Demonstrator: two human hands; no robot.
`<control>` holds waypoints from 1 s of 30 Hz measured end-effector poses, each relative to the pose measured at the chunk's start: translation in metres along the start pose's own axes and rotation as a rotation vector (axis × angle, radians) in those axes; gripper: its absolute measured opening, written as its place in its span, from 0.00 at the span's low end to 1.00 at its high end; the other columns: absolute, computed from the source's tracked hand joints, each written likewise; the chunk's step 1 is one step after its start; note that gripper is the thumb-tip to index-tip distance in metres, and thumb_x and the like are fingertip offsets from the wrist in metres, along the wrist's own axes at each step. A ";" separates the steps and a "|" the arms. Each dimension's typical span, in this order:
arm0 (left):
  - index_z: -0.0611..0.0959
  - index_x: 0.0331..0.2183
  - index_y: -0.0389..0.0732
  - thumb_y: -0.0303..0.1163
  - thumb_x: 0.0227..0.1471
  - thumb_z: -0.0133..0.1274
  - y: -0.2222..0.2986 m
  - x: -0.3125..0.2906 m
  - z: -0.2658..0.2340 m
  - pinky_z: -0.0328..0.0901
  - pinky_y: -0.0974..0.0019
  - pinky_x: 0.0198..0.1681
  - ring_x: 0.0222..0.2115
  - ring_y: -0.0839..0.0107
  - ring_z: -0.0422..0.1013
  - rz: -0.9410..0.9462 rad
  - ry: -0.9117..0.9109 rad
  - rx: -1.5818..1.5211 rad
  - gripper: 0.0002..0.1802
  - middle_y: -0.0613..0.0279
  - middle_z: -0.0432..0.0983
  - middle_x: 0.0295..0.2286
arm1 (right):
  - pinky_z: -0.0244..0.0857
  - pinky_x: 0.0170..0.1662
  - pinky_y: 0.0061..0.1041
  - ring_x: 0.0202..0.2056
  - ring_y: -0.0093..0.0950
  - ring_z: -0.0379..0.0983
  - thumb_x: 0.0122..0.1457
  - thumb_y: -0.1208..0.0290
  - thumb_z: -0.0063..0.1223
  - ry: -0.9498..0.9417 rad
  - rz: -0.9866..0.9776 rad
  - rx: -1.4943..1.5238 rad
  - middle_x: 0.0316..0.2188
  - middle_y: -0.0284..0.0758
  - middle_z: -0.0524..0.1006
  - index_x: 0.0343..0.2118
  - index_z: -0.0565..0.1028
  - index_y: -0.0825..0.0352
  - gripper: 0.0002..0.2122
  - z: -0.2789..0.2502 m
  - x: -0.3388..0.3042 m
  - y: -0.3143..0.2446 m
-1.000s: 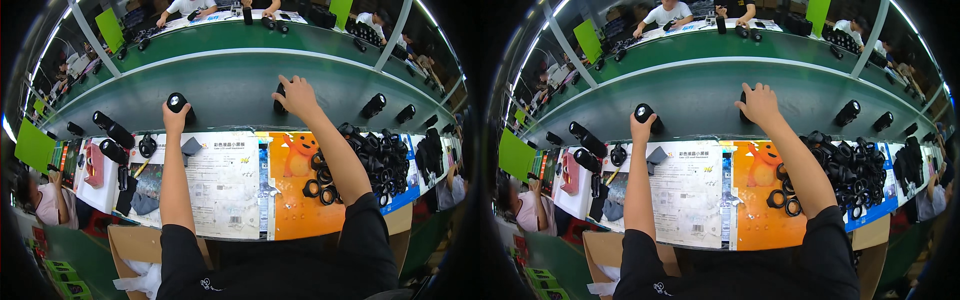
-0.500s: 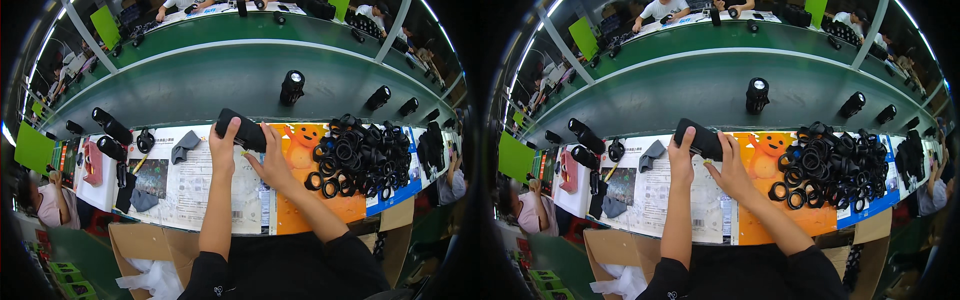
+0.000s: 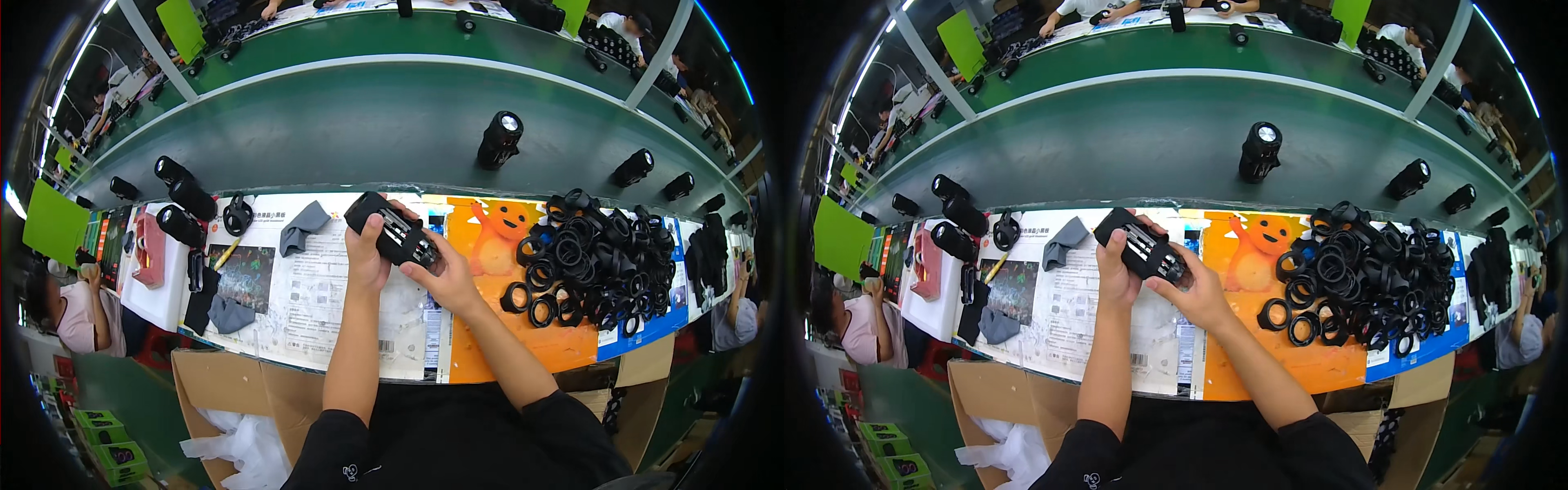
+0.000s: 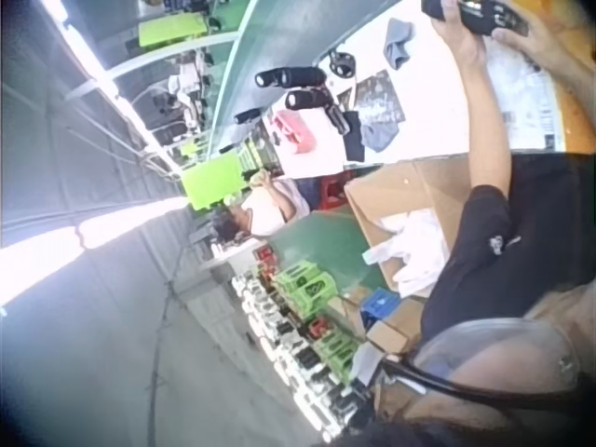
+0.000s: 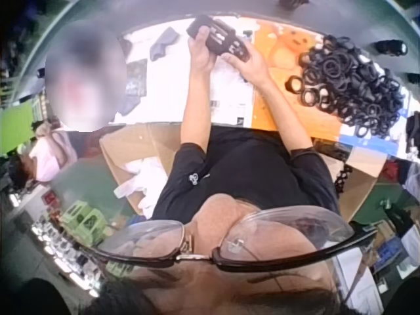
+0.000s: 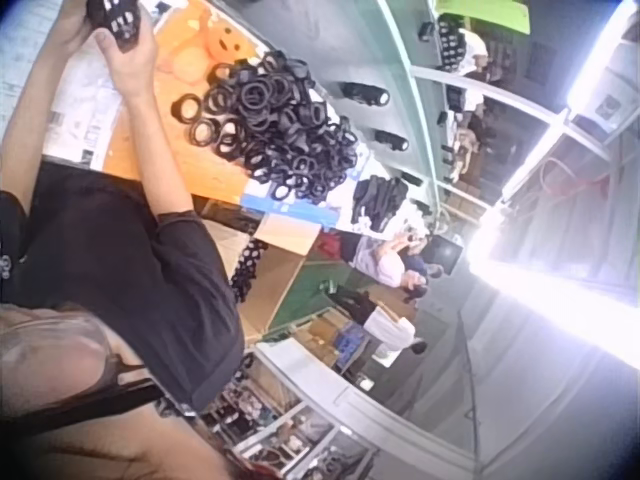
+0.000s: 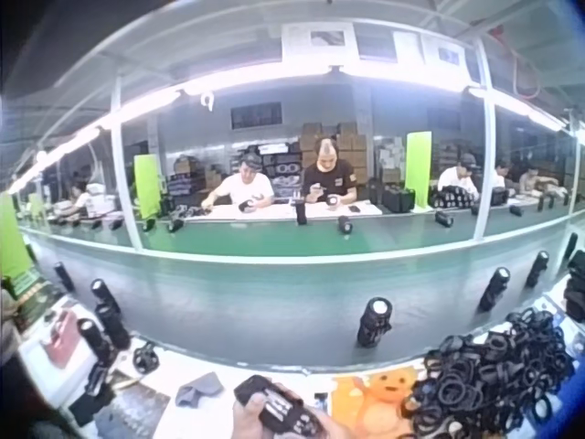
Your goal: Assembling small electronic devices on a production line by attaching rubber rings and checking components.
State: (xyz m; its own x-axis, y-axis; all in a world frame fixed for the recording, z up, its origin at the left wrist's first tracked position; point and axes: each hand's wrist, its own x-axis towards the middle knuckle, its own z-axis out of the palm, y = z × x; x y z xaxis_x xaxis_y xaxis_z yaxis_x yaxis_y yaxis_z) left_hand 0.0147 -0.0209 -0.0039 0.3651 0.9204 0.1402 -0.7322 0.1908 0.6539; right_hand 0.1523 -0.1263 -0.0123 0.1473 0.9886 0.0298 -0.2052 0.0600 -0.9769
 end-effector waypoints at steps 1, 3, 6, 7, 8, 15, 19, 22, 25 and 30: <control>0.76 0.58 0.38 0.43 0.62 0.69 -0.001 0.001 0.000 0.81 0.51 0.52 0.48 0.54 0.83 0.046 0.034 0.006 0.32 0.51 0.83 0.45 | 0.76 0.56 0.27 0.51 0.26 0.81 0.62 0.64 0.78 0.004 -0.075 -0.144 0.53 0.40 0.81 0.70 0.68 0.73 0.38 0.001 0.001 -0.004; 0.76 0.58 0.38 0.42 0.62 0.69 0.000 0.003 -0.002 0.81 0.51 0.51 0.47 0.54 0.83 0.085 0.072 0.005 0.31 0.52 0.82 0.45 | 0.77 0.57 0.30 0.53 0.31 0.83 0.60 0.61 0.80 0.025 -0.201 -0.399 0.54 0.44 0.82 0.69 0.70 0.70 0.39 0.003 0.002 -0.005; 0.76 0.59 0.38 0.44 0.60 0.70 0.004 0.004 -0.008 0.81 0.50 0.52 0.48 0.55 0.82 0.111 0.017 -0.020 0.34 0.54 0.80 0.46 | 0.74 0.62 0.31 0.55 0.28 0.80 0.60 0.65 0.79 0.041 -0.226 -0.501 0.57 0.41 0.80 0.71 0.68 0.72 0.40 0.008 -0.004 -0.012; 0.76 0.59 0.38 0.44 0.60 0.70 0.003 0.004 -0.012 0.81 0.50 0.52 0.48 0.55 0.82 0.112 0.020 -0.019 0.34 0.54 0.80 0.46 | 0.74 0.62 0.31 0.55 0.28 0.80 0.60 0.65 0.79 0.038 -0.225 -0.499 0.57 0.41 0.80 0.71 0.68 0.72 0.40 0.007 -0.004 -0.007; 0.76 0.59 0.39 0.46 0.59 0.71 0.001 0.004 -0.017 0.80 0.50 0.52 0.48 0.55 0.82 0.081 -0.052 -0.084 0.35 0.54 0.80 0.46 | 0.76 0.59 0.30 0.54 0.29 0.82 0.60 0.63 0.80 0.008 -0.206 -0.417 0.55 0.43 0.81 0.70 0.69 0.72 0.40 0.002 -0.003 0.001; 0.77 0.58 0.40 0.51 0.55 0.75 -0.008 0.002 -0.016 0.79 0.51 0.55 0.48 0.56 0.81 -0.030 -0.187 -0.165 0.39 0.55 0.80 0.44 | 0.75 0.60 0.30 0.56 0.28 0.78 0.62 0.69 0.78 -0.070 -0.063 -0.118 0.58 0.40 0.77 0.71 0.64 0.77 0.40 -0.009 -0.005 0.014; 0.77 0.58 0.42 0.50 0.54 0.76 -0.012 -0.001 -0.011 0.79 0.51 0.56 0.49 0.58 0.80 -0.021 -0.195 -0.103 0.38 0.57 0.79 0.44 | 0.72 0.62 0.29 0.56 0.26 0.77 0.61 0.66 0.80 -0.053 0.011 0.015 0.55 0.38 0.79 0.69 0.68 0.74 0.38 -0.009 -0.007 0.010; 0.77 0.58 0.43 0.50 0.55 0.75 -0.014 -0.001 -0.012 0.78 0.51 0.57 0.50 0.58 0.79 -0.011 -0.202 -0.063 0.38 0.58 0.78 0.45 | 0.70 0.63 0.28 0.57 0.26 0.75 0.61 0.66 0.80 -0.050 0.032 0.046 0.55 0.37 0.78 0.68 0.68 0.75 0.38 -0.011 -0.007 0.012; 0.77 0.57 0.43 0.47 0.55 0.75 -0.013 -0.003 -0.010 0.79 0.51 0.56 0.49 0.58 0.80 -0.013 -0.193 -0.049 0.36 0.57 0.79 0.44 | 0.70 0.63 0.28 0.57 0.25 0.75 0.61 0.66 0.79 -0.059 0.030 0.041 0.55 0.38 0.77 0.67 0.68 0.76 0.37 -0.010 -0.007 0.010; 0.78 0.55 0.40 0.41 0.53 0.76 -0.012 -0.004 0.000 0.79 0.54 0.53 0.46 0.58 0.82 -0.004 -0.128 -0.064 0.34 0.54 0.81 0.42 | 0.70 0.62 0.28 0.56 0.25 0.75 0.63 0.67 0.78 -0.052 0.018 0.089 0.54 0.37 0.77 0.67 0.68 0.77 0.36 -0.007 -0.007 0.006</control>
State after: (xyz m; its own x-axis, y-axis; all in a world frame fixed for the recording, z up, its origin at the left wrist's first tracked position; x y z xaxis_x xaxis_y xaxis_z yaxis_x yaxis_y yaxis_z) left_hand 0.0226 -0.0267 -0.0122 0.4354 0.8693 0.2340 -0.7644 0.2197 0.6062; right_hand 0.1569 -0.1338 -0.0203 0.0928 0.9953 0.0260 -0.2932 0.0523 -0.9546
